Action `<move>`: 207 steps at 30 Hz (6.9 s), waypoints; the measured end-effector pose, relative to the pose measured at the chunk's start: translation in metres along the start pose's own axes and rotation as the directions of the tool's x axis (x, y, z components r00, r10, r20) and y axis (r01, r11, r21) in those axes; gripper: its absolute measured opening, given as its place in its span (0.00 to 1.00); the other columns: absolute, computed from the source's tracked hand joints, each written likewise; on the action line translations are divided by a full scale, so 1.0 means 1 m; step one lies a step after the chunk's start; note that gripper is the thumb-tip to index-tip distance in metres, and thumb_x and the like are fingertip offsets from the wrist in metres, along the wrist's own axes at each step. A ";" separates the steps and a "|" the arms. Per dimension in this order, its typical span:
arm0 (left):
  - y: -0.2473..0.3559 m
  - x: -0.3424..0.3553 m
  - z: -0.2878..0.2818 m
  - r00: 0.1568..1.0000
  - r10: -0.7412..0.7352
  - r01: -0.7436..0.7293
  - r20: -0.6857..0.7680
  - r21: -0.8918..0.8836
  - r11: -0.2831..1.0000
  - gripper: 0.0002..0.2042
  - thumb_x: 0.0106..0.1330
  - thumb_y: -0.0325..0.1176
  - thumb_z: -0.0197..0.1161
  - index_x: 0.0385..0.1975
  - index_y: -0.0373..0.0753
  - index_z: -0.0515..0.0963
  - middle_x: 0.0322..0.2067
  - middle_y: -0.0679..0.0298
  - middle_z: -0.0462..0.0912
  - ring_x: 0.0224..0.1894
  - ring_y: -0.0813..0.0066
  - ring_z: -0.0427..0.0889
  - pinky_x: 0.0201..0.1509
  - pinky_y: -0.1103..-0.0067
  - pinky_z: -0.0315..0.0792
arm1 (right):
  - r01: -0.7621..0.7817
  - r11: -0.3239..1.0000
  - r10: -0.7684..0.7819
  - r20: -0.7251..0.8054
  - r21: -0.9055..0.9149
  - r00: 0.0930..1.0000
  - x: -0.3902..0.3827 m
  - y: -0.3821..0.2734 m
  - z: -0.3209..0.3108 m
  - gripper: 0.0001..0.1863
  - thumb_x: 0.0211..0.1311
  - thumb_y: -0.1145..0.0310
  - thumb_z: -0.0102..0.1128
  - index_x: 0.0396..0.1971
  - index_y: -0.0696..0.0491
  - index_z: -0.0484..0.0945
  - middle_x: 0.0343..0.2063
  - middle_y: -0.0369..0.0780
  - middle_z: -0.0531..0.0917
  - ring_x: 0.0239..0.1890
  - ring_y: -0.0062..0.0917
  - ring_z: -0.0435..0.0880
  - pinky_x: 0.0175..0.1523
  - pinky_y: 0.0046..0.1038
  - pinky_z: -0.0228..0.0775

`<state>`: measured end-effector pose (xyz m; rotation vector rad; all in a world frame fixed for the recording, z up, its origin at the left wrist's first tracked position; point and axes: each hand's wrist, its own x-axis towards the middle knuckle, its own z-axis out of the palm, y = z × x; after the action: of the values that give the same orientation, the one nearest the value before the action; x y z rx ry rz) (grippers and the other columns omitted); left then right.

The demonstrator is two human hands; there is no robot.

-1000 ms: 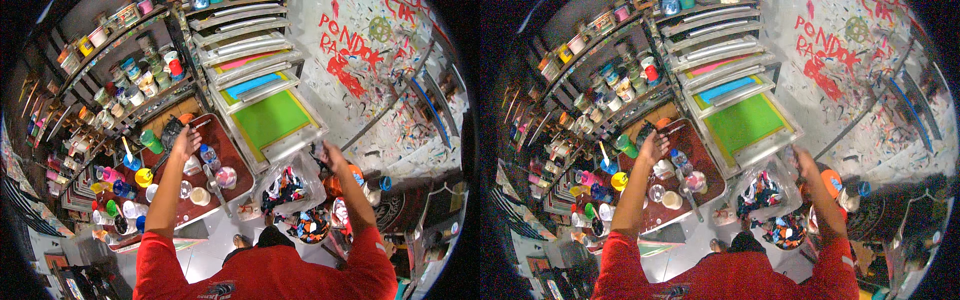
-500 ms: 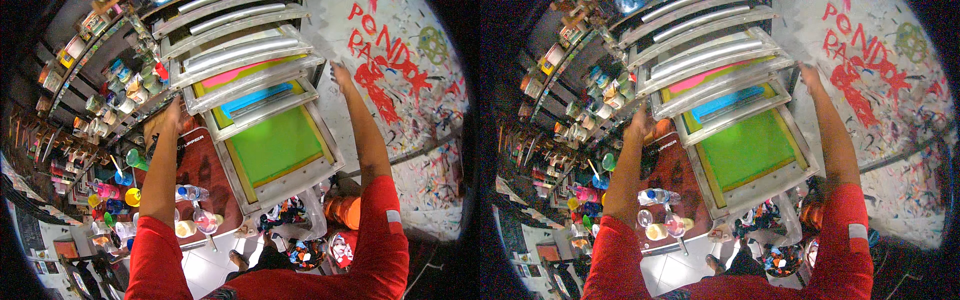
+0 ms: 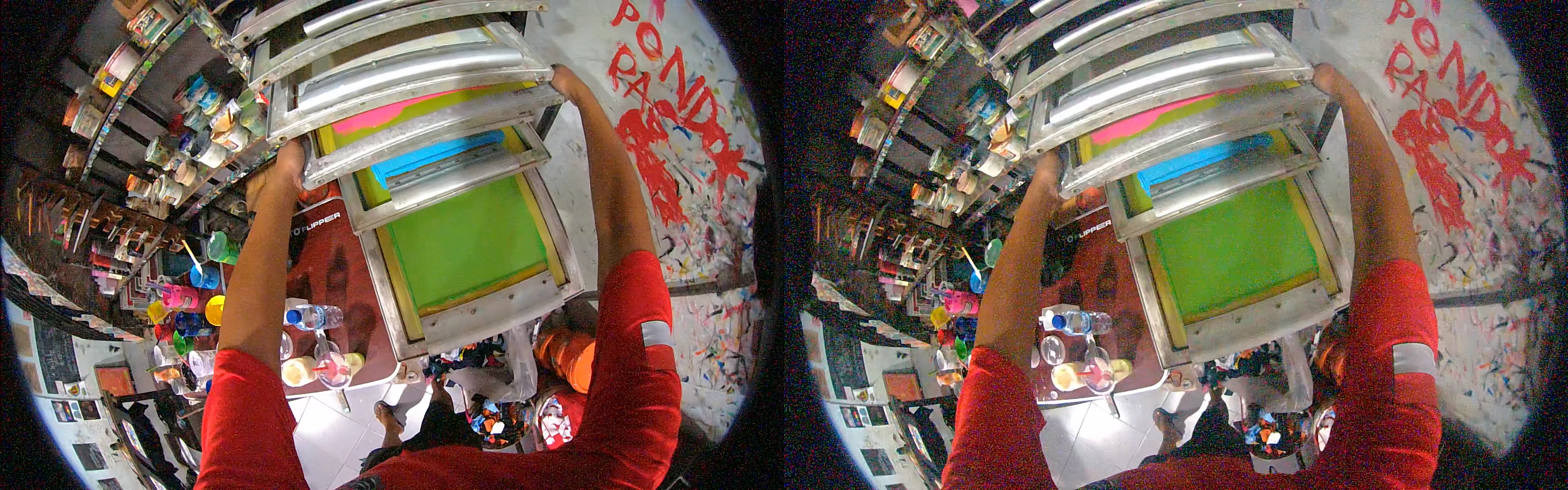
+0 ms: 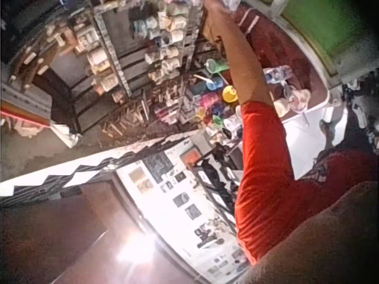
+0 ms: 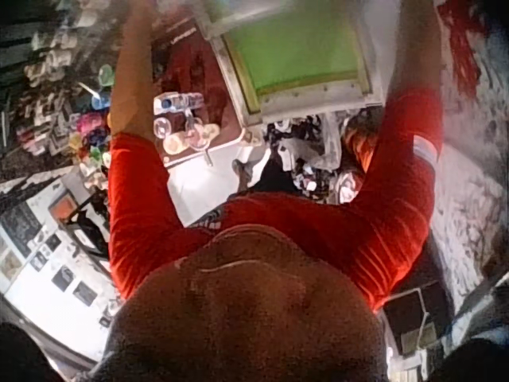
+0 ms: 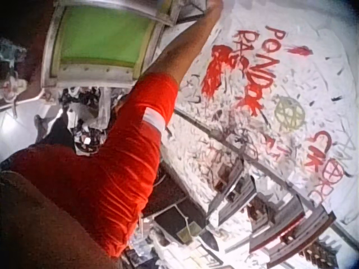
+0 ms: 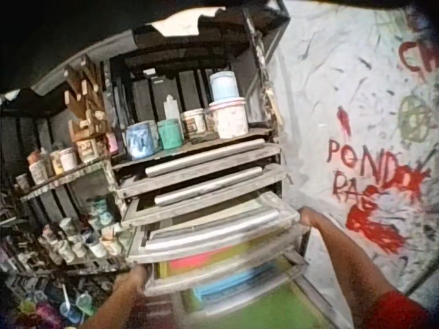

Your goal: The person performs screen printing on a series of black t-shirts. They use a squeegee to pull blue ink across a screen frame, then lift the frame to reveal the printed design. The person repeats this process on multiple shirts and later switches to a pink ink color.

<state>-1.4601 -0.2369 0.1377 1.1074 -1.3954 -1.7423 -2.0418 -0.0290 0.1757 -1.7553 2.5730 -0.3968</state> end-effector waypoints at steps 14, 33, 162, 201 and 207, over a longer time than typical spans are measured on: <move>0.019 -0.151 0.044 0.924 0.105 0.099 -0.369 0.495 0.863 0.29 0.72 0.51 0.41 0.51 0.25 0.69 0.44 0.47 0.78 0.44 0.65 0.76 0.48 0.73 0.69 | -0.220 0.939 0.244 -0.061 0.264 0.968 -0.120 -0.041 -0.020 0.35 0.68 0.45 0.38 0.45 0.68 0.74 0.42 0.57 0.80 0.48 0.43 0.78 0.54 0.36 0.65; -0.027 -0.244 0.049 0.969 0.024 0.013 -0.247 0.148 0.989 0.28 0.71 0.49 0.44 0.41 0.20 0.72 0.36 0.50 0.79 0.38 0.67 0.76 0.44 0.73 0.69 | -0.329 0.865 0.398 -0.120 0.379 0.909 -0.245 -0.032 -0.037 0.30 0.67 0.49 0.41 0.35 0.65 0.77 0.33 0.55 0.80 0.38 0.42 0.78 0.48 0.37 0.66; -0.385 -1.532 -0.536 -0.750 -0.073 0.131 -0.657 -0.255 0.958 0.17 0.72 0.39 0.43 0.32 0.30 0.71 0.26 0.60 0.71 0.31 0.74 0.67 0.38 0.73 0.64 | 0.413 0.119 -0.974 0.026 0.903 0.225 -1.092 -1.400 0.237 0.20 0.67 0.60 0.44 0.35 0.65 0.75 0.24 0.53 0.78 0.29 0.45 0.78 0.35 0.40 0.65; -0.481 -1.985 -0.729 -0.964 -0.212 -0.127 -0.160 -0.422 0.898 0.26 0.73 0.44 0.40 0.49 0.21 0.69 0.47 0.47 0.73 0.47 0.61 0.72 0.55 0.71 0.64 | 0.266 -0.120 -0.906 0.004 0.957 -0.423 -1.731 -1.901 0.248 0.16 0.65 0.60 0.46 0.29 0.58 0.74 0.25 0.55 0.78 0.32 0.54 0.77 0.37 0.50 0.66; -0.529 -2.060 -0.756 -0.914 -0.267 -0.139 -0.305 -0.383 0.913 0.29 0.73 0.48 0.38 0.50 0.20 0.67 0.51 0.43 0.71 0.51 0.55 0.71 0.58 0.69 0.63 | 0.281 -0.136 -0.942 -0.036 0.950 -0.335 -1.754 -1.935 0.249 0.16 0.66 0.59 0.46 0.28 0.57 0.74 0.24 0.54 0.79 0.30 0.53 0.78 0.38 0.50 0.67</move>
<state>0.1402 1.3501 0.0133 1.8774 0.8686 0.4219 0.4239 0.8631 0.0923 -2.0865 -0.1024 -0.1985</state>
